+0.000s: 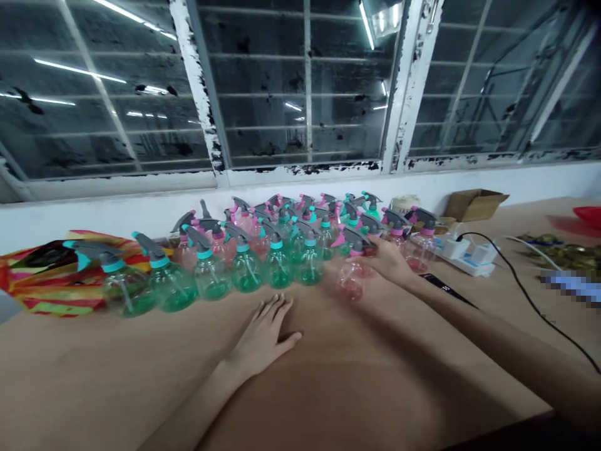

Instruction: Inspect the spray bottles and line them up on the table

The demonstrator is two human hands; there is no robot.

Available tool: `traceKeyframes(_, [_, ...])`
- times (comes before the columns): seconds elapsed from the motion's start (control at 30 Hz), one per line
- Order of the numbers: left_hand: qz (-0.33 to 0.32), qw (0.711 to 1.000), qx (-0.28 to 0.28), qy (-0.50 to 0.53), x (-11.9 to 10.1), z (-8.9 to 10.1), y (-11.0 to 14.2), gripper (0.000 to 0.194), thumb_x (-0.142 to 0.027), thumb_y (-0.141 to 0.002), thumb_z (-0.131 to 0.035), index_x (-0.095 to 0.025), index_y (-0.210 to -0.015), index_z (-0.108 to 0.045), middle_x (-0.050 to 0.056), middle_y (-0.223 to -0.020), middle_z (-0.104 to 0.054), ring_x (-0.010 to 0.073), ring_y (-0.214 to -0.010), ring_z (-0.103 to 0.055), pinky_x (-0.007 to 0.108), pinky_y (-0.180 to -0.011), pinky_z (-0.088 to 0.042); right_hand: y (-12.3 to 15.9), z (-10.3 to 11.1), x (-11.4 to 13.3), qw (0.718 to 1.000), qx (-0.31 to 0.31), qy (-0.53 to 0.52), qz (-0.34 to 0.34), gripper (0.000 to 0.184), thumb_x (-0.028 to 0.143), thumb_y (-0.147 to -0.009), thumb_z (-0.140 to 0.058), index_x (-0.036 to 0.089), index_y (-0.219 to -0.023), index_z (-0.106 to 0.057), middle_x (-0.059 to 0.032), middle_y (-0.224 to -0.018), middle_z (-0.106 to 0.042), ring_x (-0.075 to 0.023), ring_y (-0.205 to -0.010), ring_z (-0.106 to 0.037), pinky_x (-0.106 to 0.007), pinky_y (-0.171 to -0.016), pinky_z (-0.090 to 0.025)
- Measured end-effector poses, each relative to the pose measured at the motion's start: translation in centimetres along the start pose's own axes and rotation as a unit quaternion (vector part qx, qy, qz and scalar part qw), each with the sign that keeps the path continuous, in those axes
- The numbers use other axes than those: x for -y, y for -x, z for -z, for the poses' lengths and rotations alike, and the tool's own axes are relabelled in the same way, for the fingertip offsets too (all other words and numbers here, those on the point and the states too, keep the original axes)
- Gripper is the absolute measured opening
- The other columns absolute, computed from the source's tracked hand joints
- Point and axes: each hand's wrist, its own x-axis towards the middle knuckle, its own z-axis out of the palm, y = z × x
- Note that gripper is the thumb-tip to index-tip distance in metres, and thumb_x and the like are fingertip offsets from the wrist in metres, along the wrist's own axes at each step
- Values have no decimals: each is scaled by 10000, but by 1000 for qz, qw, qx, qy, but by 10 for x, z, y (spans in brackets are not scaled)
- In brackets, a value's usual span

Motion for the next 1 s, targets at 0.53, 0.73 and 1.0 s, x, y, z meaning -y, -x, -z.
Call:
traceKeyframes(0.53, [5,1000,8,-22,5,-7,0,663,-571,-894,-407,-165,-1409,-306,98,-1485,-280,269,-1356,-261,451,-1099,-237,-53,-39,-8,999,-16,23,-35,220,281,-645,-718,196,-710,-526,-1,-617,-650,-198,-634,-626,-249,-538,-390])
traceKeyframes(0.73, [5,1000,10,-20,6,-6,-1,661,-555,-892,-426,-171,-1413,-292,101,-1482,-287,261,-1356,-263,451,-1103,-227,-59,-44,-9,999,-23,21,-39,241,280,-635,-743,186,-763,-562,-24,-617,-661,-247,-652,-652,-293,-549,-437])
traceKeyframes(1.0, [-1,1000,-11,-14,7,-9,-1,638,-552,-892,-428,-198,-1407,-298,106,-1476,-299,273,-1347,-284,472,-1081,-260,-40,-37,-9,997,-74,-4,2,508,336,-654,-753,127,-1063,-535,-148,-1010,-671,-281,-900,-656,-375,-744,-520])
